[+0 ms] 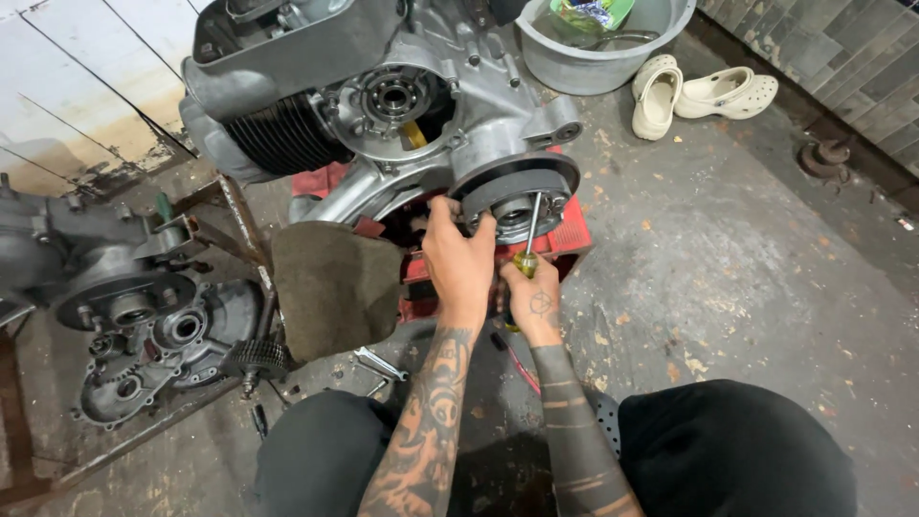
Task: The person works on a disassembled motorcycle engine resting on a red crate. They scrub the flywheel and stator area with a red-handled brush, use a screwdriver on the engine casing, reposition the engine, and handle a circular brake shoe assembly, removing parts by hand.
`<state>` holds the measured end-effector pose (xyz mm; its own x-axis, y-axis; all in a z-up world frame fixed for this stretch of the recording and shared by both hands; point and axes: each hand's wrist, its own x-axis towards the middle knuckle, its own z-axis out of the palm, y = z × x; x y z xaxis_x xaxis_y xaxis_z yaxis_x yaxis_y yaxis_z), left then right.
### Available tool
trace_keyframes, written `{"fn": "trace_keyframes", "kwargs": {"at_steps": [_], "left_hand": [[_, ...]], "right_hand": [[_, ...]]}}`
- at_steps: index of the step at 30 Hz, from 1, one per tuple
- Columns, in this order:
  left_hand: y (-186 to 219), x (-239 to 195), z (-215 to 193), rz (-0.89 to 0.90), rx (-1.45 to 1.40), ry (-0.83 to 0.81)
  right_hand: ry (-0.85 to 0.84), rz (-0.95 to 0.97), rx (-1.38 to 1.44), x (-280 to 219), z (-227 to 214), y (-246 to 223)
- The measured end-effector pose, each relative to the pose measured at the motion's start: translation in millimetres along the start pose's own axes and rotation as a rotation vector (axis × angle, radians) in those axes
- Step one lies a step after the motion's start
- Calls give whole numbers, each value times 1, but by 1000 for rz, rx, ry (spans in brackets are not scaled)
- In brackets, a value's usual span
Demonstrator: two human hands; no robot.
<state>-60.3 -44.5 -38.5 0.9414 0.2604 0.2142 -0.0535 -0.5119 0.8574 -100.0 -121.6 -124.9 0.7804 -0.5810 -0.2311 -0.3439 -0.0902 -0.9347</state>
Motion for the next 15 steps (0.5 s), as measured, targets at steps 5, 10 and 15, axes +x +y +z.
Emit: {"fn": "trace_keyframes", "kwargs": {"at_steps": [5,10,15], "left_hand": [[6,4,-7,0,-42,-36],[6,8,-7,-16,-57,-56],[5,8,-11,-26,-41,-86]], "right_hand": [[1,-93,169,0,1,-3],[55,-125,127,18,3,16],[-19,-101,125,18,-4,11]]}}
